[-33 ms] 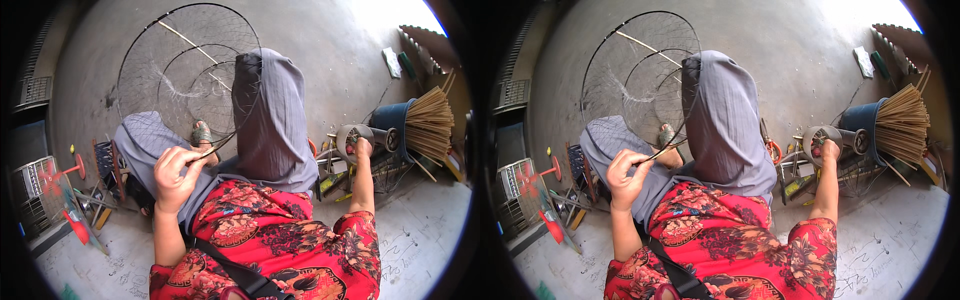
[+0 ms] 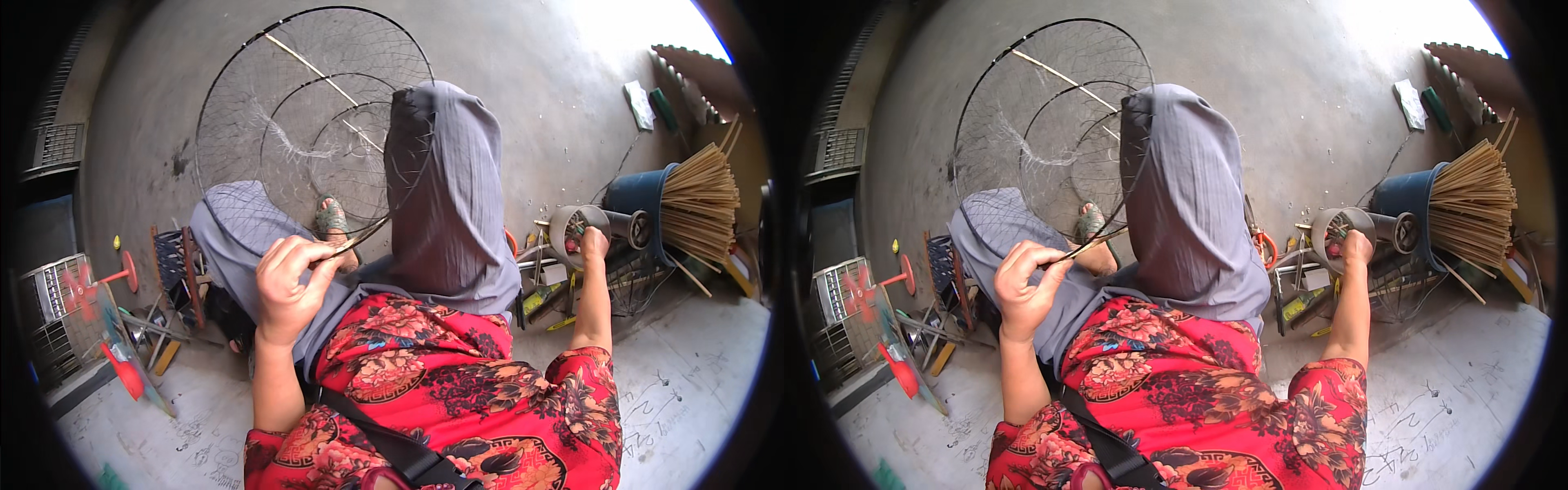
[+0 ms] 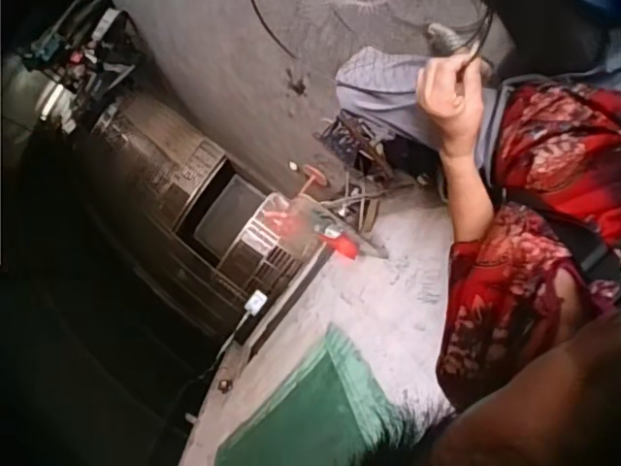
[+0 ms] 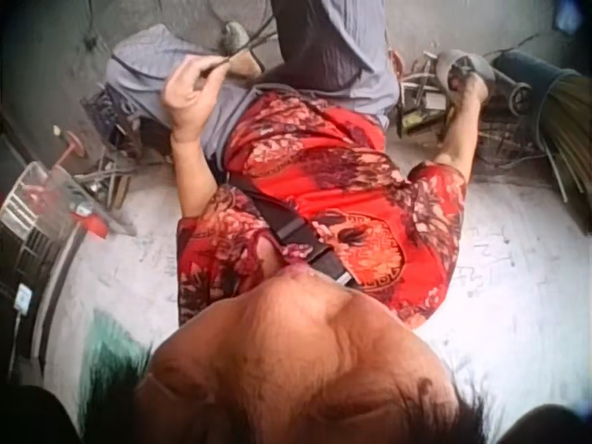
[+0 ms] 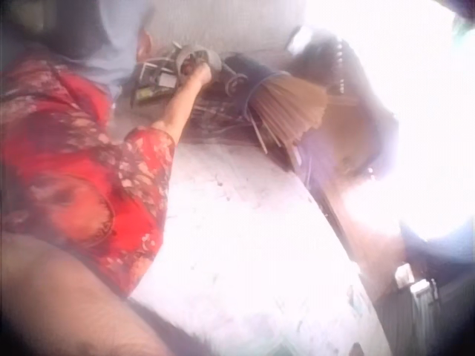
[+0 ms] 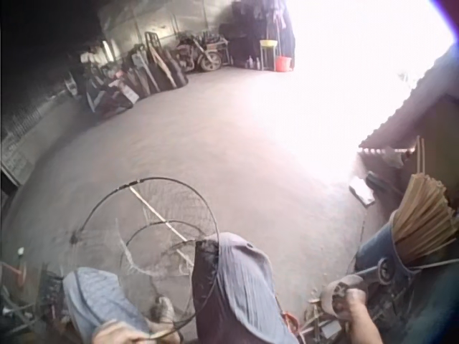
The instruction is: The person uses pliers and scissors to cut and twist metal wires while repairing a wire mesh fishing cage. They handle bundles of wire and individual strands, attaching them to the circular frames of the cage.
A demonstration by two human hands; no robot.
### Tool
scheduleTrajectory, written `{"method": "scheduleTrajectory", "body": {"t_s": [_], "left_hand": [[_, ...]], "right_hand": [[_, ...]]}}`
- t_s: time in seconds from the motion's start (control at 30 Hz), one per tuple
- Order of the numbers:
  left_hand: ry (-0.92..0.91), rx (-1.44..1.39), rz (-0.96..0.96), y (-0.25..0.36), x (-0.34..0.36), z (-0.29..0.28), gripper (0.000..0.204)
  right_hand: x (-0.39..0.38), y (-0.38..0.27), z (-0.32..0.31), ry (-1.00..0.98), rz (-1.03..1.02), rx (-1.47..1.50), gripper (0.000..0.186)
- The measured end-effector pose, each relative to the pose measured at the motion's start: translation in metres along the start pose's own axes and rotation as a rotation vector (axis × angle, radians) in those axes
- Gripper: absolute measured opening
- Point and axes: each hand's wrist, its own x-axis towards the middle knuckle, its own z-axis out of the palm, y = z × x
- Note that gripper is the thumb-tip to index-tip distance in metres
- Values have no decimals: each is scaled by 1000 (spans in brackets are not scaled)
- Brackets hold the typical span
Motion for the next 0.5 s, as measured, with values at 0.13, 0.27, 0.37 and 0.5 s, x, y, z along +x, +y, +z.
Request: {"method": "scheduleTrajectory", "body": {"t_s": [0.13, 0.27, 0.37, 0.5], "left_hand": [[11, 75, 57, 15, 3, 0, 19], [31, 95, 157, 11, 7, -3, 21], [53, 103, 210, 13, 12, -1, 21], [92, 107, 278, 17, 23, 4, 22]], "right_hand": [[-5, -46, 4, 31, -85, 68, 27], [-24, -50, -27, 222, -65, 191, 28], [-48, -67, -78, 456, -69, 454, 27], [-133, -176, -212, 271, -323, 1103, 24]]}}
